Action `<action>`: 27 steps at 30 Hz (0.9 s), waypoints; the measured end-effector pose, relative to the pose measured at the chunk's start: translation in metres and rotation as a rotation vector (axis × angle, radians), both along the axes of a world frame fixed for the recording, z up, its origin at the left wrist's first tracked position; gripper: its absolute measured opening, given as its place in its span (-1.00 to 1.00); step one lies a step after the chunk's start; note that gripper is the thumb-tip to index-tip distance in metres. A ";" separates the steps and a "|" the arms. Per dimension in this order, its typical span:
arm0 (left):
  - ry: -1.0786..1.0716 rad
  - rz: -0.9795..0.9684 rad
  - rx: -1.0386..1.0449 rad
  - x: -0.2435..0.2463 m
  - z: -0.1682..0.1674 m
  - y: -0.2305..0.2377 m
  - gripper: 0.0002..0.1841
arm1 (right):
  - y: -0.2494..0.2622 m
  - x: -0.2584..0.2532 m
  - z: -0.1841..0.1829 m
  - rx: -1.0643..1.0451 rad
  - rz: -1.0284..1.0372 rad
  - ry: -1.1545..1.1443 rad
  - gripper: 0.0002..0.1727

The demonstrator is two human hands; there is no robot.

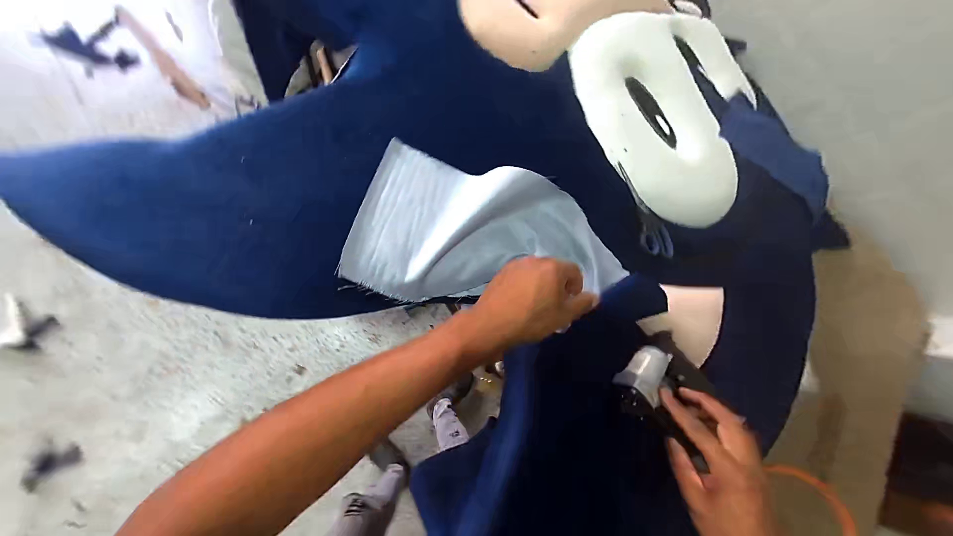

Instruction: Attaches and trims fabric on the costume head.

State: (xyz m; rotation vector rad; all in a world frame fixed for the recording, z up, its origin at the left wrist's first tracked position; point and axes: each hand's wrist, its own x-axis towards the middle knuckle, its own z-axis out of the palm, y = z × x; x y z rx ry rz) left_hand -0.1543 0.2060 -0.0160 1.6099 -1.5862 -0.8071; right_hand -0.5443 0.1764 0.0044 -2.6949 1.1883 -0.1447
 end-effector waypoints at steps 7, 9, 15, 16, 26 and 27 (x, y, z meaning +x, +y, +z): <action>-0.545 -0.532 0.359 -0.060 0.025 -0.120 -0.40 | 0.074 0.056 -0.002 0.685 -0.924 -0.670 -0.22; -0.545 -0.667 0.367 -0.069 0.026 -0.126 -0.55 | 0.069 0.068 -0.008 0.702 -1.022 -0.800 -0.33; -0.301 -1.119 0.293 -0.093 0.051 -0.114 -0.73 | 0.070 0.093 -0.003 0.448 -1.205 -0.722 -0.45; -0.308 -1.204 0.279 -0.096 0.053 -0.110 -0.74 | 0.079 0.097 -0.003 0.359 -1.251 -0.699 -0.45; -0.586 -1.045 -0.277 -0.015 0.035 -0.170 0.02 | 0.285 0.190 0.010 -0.438 -1.350 -0.948 -0.49; -0.632 -1.067 -0.260 -0.012 0.026 -0.177 -0.05 | 0.312 0.213 0.013 -0.484 -1.374 -0.992 -0.49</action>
